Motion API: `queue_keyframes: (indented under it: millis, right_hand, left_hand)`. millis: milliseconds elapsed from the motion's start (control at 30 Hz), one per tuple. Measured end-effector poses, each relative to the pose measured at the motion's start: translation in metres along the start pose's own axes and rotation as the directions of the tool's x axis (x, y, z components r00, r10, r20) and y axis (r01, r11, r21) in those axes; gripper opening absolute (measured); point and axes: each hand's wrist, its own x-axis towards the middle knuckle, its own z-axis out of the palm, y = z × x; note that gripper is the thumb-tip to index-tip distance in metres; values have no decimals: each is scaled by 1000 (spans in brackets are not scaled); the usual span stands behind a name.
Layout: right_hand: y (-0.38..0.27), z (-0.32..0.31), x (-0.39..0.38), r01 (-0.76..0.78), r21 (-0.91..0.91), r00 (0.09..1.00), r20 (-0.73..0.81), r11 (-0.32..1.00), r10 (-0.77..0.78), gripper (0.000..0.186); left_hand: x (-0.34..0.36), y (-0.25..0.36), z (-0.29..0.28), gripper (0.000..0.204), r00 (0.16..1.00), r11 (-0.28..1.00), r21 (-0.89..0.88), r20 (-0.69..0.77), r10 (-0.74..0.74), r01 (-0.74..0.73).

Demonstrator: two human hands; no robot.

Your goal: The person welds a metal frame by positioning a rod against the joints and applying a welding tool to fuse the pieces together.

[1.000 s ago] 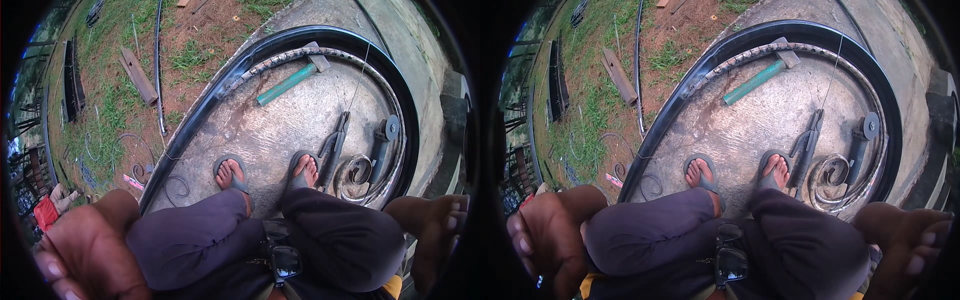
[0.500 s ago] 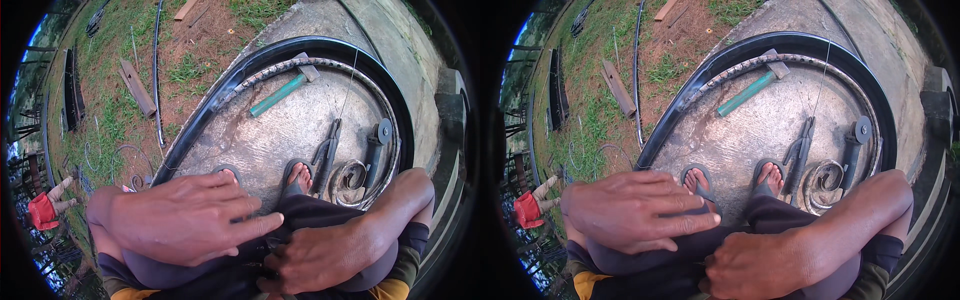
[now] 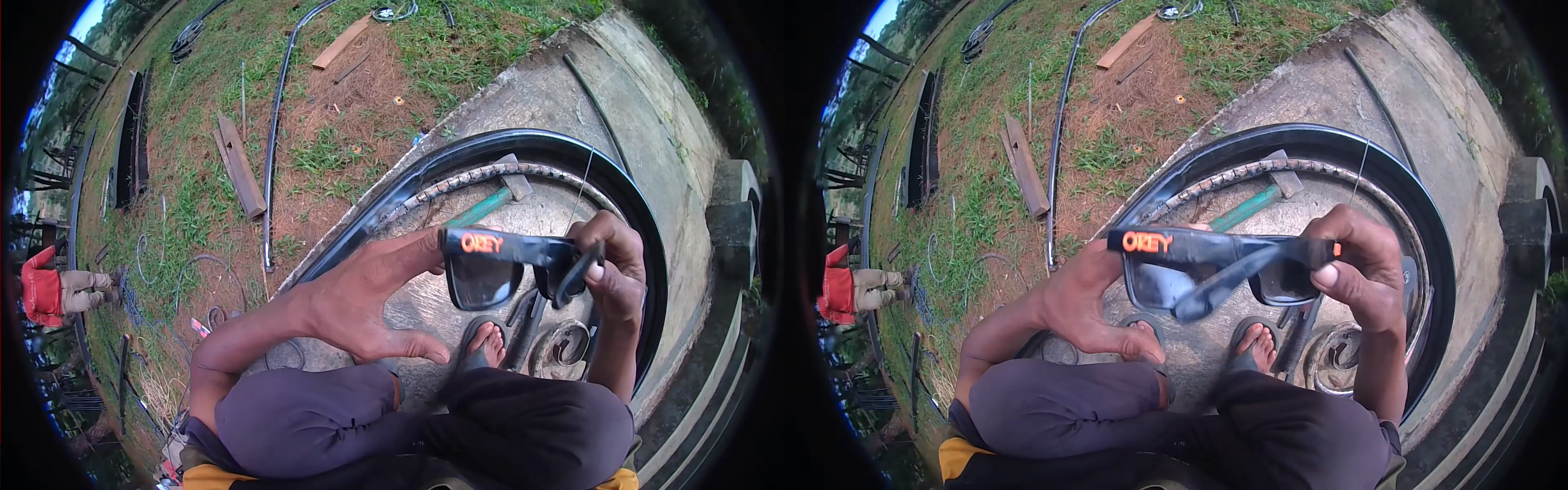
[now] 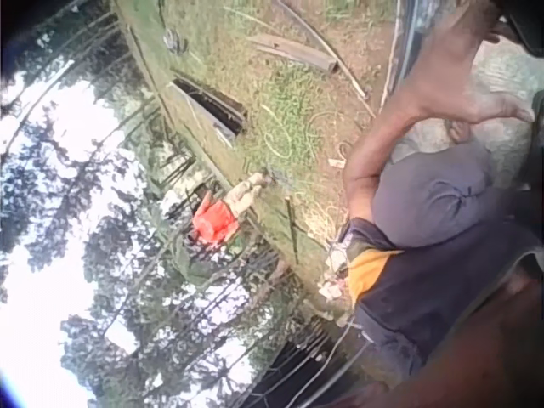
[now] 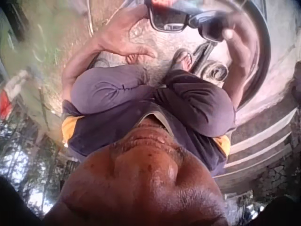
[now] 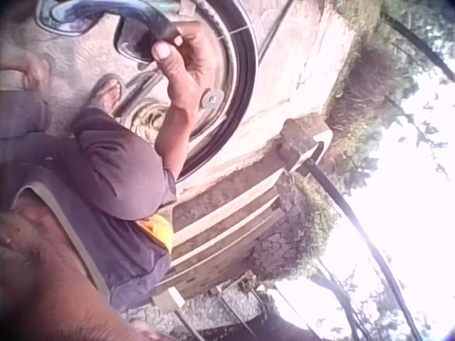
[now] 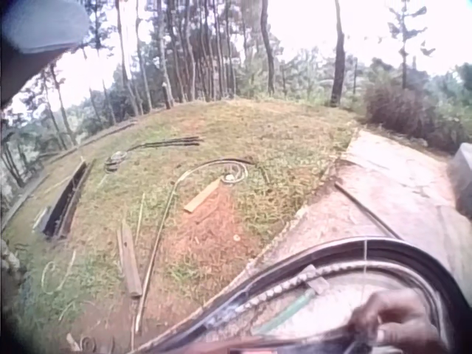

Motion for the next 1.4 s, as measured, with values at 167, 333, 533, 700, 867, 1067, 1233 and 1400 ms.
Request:
queue_keyframes:
  millis: [167,333,533,700,867,1067,1233,1400]
  right_hand:
    - [66,2,7,-313,0,950,-8,950,313,23]
    - [73,1,19,-251,-215,956,95,944,276,26]
    - [61,13,24,125,-555,977,-76,822,-200,31]
    - [45,21,6,156,-367,950,-199,917,-241,30]
    - [27,10,1,283,-198,954,-41,938,-297,33]
    - [24,30,-13,350,-314,878,-218,883,-426,30]
    - [-14,50,-17,468,-314,848,-104,826,-520,24]
    - [-25,83,-8,592,-452,552,-377,668,-744,16]
  left_hand:
    - [21,-12,8,88,943,964,-208,-253,-214,163]
    - [21,-36,-8,71,831,949,-212,-463,-308,234]
    - [10,-33,0,28,930,890,414,-366,-28,190]
    - [12,-13,5,28,882,682,731,-313,352,-13]
    - [2,3,9,27,857,714,698,-339,389,-48]
    - [-14,7,17,33,732,945,255,-601,320,-204]
    - [-11,69,30,38,595,954,264,-747,297,-145]
    - [-31,57,21,47,490,878,207,-763,421,-432]
